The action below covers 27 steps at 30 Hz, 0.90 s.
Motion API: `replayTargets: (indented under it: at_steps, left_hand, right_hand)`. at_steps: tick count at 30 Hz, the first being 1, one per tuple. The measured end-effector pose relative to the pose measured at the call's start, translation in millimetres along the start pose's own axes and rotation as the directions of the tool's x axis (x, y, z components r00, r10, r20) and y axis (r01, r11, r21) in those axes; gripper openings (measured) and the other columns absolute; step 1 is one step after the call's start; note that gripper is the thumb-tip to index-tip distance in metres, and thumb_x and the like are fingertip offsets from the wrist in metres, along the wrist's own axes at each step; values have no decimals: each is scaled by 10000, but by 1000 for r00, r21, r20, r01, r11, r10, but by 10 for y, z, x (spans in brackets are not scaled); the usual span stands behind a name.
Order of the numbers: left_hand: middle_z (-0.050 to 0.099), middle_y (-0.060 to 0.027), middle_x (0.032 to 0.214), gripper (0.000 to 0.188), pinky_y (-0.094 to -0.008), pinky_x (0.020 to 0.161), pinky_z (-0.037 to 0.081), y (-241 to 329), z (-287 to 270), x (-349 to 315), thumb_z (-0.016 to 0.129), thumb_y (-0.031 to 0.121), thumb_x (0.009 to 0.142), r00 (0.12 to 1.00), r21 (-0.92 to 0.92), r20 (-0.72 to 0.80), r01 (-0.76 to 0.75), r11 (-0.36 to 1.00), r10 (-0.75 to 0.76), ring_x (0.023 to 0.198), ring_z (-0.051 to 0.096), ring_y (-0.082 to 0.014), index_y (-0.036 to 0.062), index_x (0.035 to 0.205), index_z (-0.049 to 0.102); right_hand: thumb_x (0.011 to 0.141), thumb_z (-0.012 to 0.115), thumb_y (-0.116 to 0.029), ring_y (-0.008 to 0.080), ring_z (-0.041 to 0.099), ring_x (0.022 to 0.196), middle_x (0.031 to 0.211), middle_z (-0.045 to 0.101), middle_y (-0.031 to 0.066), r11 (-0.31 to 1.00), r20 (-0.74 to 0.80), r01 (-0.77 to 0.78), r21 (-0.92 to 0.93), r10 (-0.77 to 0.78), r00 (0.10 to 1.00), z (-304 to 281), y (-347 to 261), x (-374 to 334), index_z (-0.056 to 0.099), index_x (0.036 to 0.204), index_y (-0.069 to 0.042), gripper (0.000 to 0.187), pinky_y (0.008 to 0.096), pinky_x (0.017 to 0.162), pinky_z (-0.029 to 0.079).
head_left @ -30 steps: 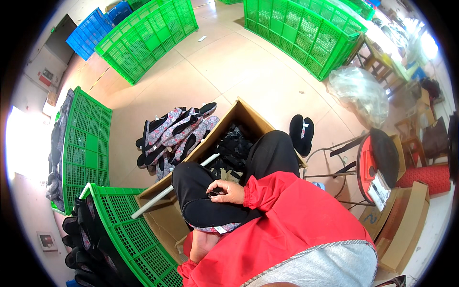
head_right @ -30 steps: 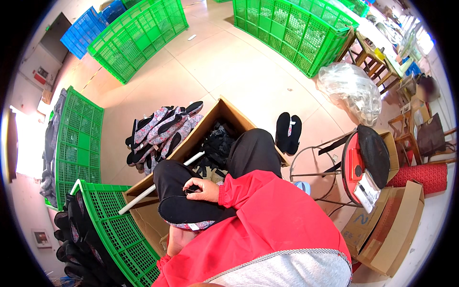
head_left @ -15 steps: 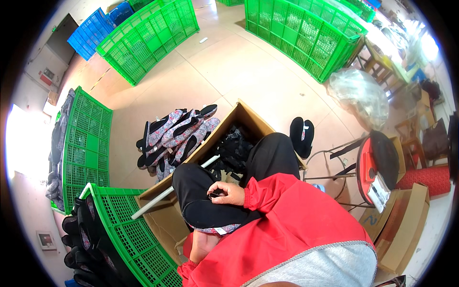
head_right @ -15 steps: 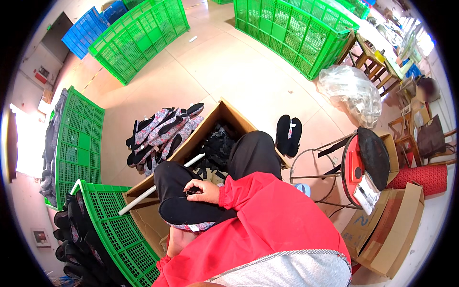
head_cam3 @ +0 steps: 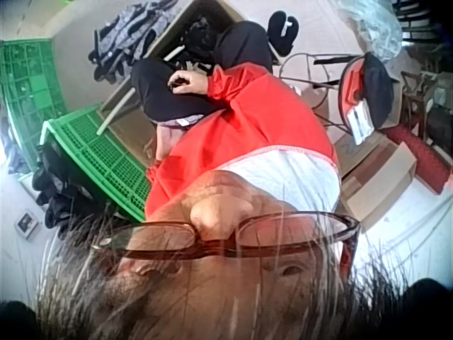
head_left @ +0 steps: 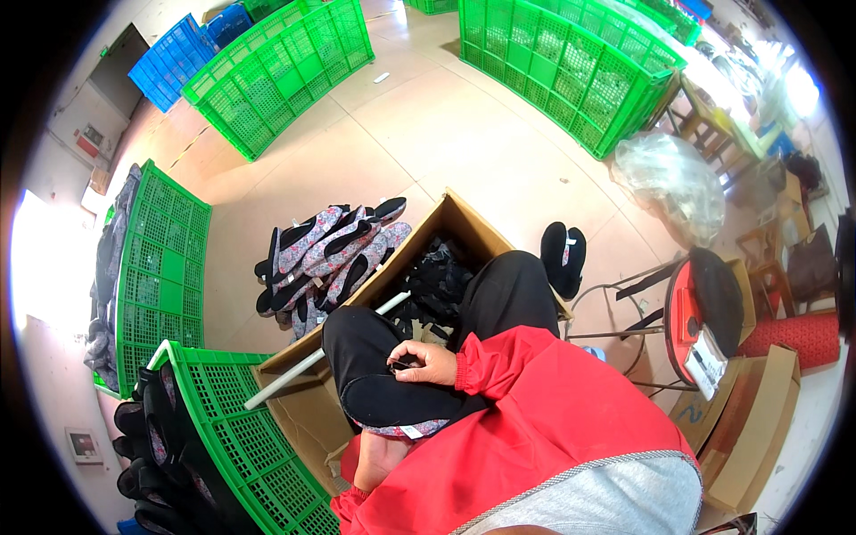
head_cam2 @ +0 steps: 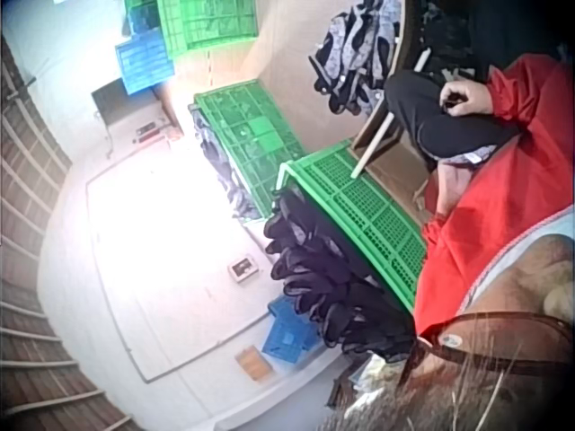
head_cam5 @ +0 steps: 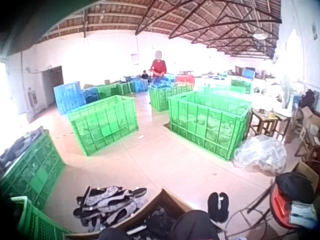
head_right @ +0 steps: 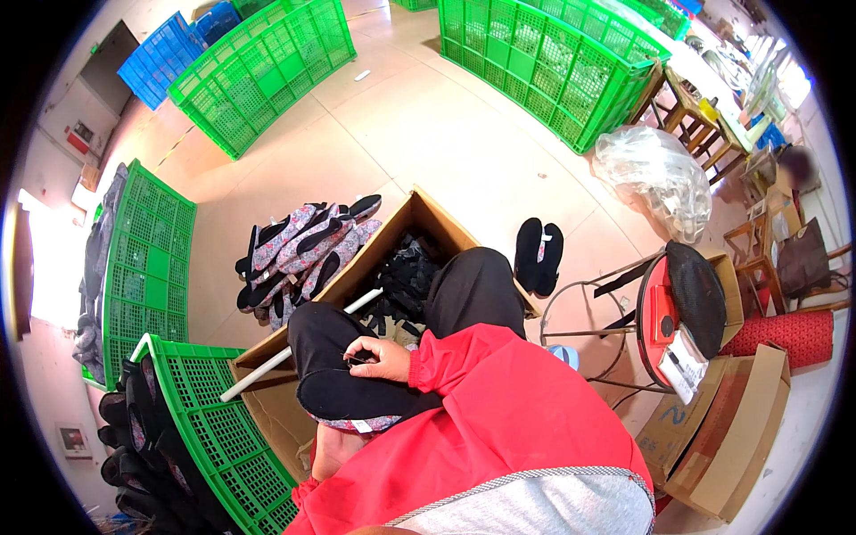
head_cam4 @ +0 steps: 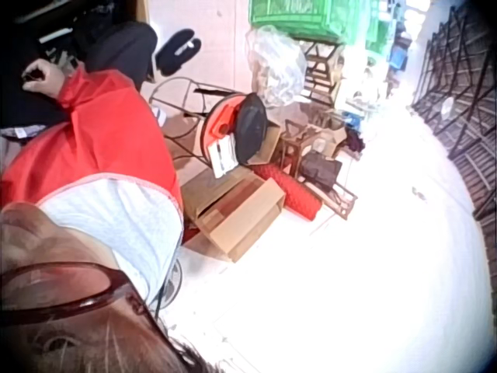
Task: The person sits on the floor and assembles slippers by hand, attaching a patterned fabric upper to a black sole. They repeatedly pick up components from a cardboard box, align the parts, and press them together. A second person is visible in the background performing similar assembly work.
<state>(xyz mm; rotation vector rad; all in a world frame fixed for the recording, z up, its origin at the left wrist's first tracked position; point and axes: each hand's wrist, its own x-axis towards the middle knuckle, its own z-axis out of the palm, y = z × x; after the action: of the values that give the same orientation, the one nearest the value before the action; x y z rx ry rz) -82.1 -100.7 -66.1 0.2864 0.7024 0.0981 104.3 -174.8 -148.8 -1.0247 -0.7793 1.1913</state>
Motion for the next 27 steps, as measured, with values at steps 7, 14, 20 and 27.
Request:
replayTargets:
  at_steps: [7, 14, 20, 27]
  left_hand:
    - [536, -84, 1369, 455, -443, 1066, 406, -2, -35, 2, 407, 349, 1016, 1000, 1, -30, 2, 1000, -2, 1225, 530, -257, 52, 1350, 492]
    - [534, -86, 1372, 459, -434, 1066, 408, -1, -21, 3, 395, 350, 1020, 1000, 1, -6, 1, 1000, -1, 1225, 531, -257, 50, 1355, 487]
    - [534, -89, 1370, 457, -433, 1066, 411, 1, 4, -9, 387, 343, 1023, 1000, -2, -2, 1, 1000, -1, 1221, 534, -258, 46, 1356, 485]
    - [519, -90, 1386, 443, -428, 1067, 412, 6, 29, -21, 387, 313, 1027, 1000, -45, 27, 2, 999, -1, 1234, 524, -255, 41, 1366, 470]
  right_hand:
    - [907, 688, -140, 70, 554, 1035, 1161, 555, 13, 1000, 6, 9, -28, -9, 1000, -12, -6, 5, 541, 1191, -54, 331, 223, 902, 465]
    - [900, 703, -188, 71, 552, 1032, 1153, 562, 14, 1000, 1, 8, -16, -8, 1000, 3, -63, -14, 550, 1196, -58, 358, 228, 891, 467]
    - [901, 702, -187, 76, 557, 1022, 1150, 563, 14, 998, -8, -7, -69, 6, 1000, -7, -51, -7, 553, 1194, -58, 353, 230, 894, 467]
    - [878, 725, -211, 60, 538, 974, 1098, 591, -5, 999, -38, 35, -15, -36, 999, 24, -31, 4, 585, 1142, -77, 327, 208, 819, 444]
